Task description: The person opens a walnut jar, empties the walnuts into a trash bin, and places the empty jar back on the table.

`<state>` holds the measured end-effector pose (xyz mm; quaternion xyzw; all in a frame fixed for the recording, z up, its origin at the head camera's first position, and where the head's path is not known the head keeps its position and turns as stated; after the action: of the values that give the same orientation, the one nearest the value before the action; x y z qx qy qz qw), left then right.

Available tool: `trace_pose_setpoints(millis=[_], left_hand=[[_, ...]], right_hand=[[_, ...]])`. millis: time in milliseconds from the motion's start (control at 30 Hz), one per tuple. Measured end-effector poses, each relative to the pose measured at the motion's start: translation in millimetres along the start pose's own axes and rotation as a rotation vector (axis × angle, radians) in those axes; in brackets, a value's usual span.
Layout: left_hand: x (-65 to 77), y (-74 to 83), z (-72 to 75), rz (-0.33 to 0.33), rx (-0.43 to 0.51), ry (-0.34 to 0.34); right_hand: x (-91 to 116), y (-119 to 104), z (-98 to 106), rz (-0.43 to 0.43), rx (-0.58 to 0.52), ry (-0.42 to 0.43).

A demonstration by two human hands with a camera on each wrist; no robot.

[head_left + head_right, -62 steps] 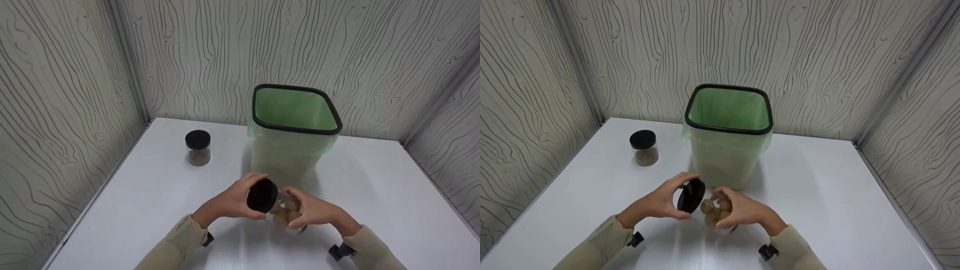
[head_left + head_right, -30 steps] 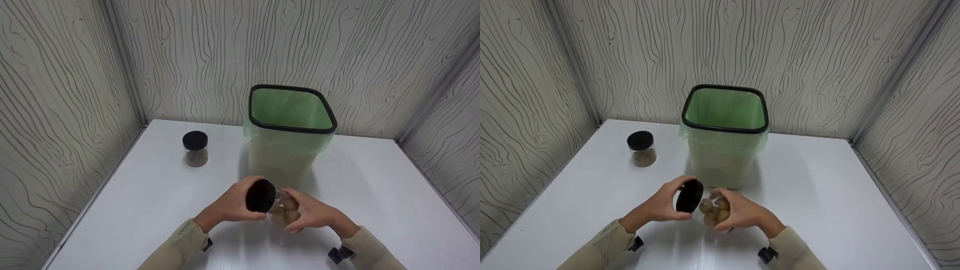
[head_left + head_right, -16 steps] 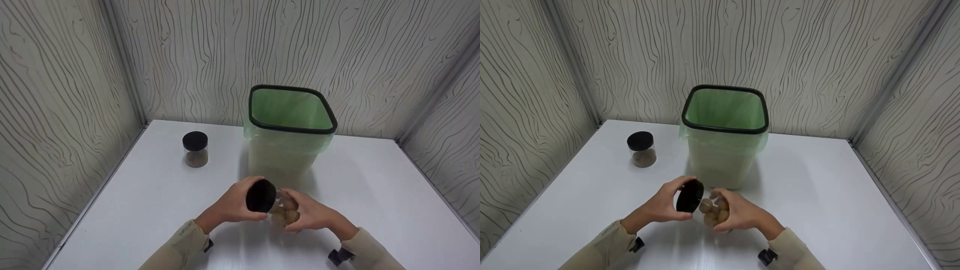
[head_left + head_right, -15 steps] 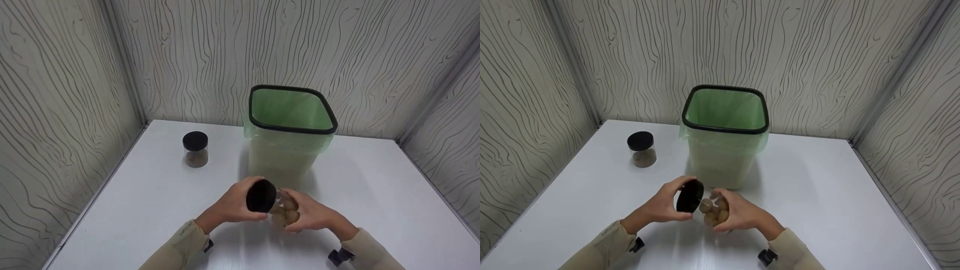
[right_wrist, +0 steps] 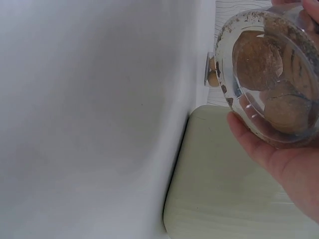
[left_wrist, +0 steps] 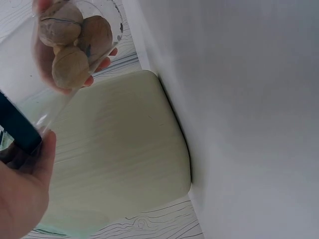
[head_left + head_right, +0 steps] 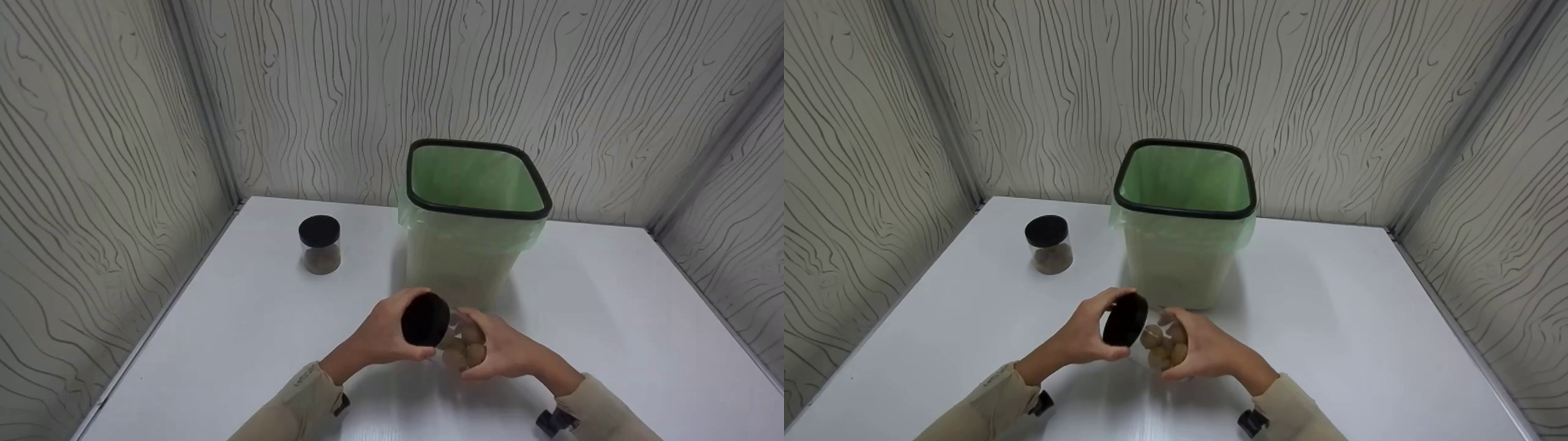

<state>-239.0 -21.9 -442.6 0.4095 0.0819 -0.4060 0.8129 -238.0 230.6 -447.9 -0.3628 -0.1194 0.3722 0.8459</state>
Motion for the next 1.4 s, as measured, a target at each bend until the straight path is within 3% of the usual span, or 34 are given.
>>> trace_pose_setpoints(millis=[300,467,600,833,1033,1133,1267,1400], left_hand=[[-2.8,-2.8,-2.7,-0.025,0.079,-0.056],[-3.1,-4.0,-2.6,-0.090,-0.079,-0.056],[-3.5,-4.2,-1.8,-0.114,-0.188,-0.012],[-3.9,-7.6,-4.5,-0.012,-0.153,0.084],[-3.7,-7.5,-8.5,0.051,-0.141,0.092],[-3.8,-4.5,-8.6,0.109,-0.147,0.063],[-1.6,0.9,-4.2,0.161,-0.112,-0.048],[0.4,1.7,5.1,0.079,-0.046,-0.144]], right_hand=[[1.7,-0.8,2.4,-0.001,-0.011,-0.025],[0.7,0.0,1.5,0.019,0.001,-0.030],[-1.9,-1.4,-0.6,0.022,-0.014,-0.029],[-6.6,-2.5,-3.0,-0.002,0.130,0.077],[-5.4,-1.0,-3.3,-0.035,0.143,0.071],[-5.2,-0.6,-2.1,-0.049,0.129,0.066],[-3.9,0.3,0.8,-0.045,0.084,0.045],[-1.2,2.0,5.0,-0.023,0.007,0.000]])
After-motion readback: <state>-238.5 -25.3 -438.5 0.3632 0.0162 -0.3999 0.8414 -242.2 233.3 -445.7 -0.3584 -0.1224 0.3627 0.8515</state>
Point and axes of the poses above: each hand's wrist, its own x-axis away from the middle knuckle, its own z-axis out of the back of the hand, y = z × x, the point moved 1 cm from there along -x, towards the middle knuckle, and after that the axes turned 4 degrees about -y, right-handed, at the moved point
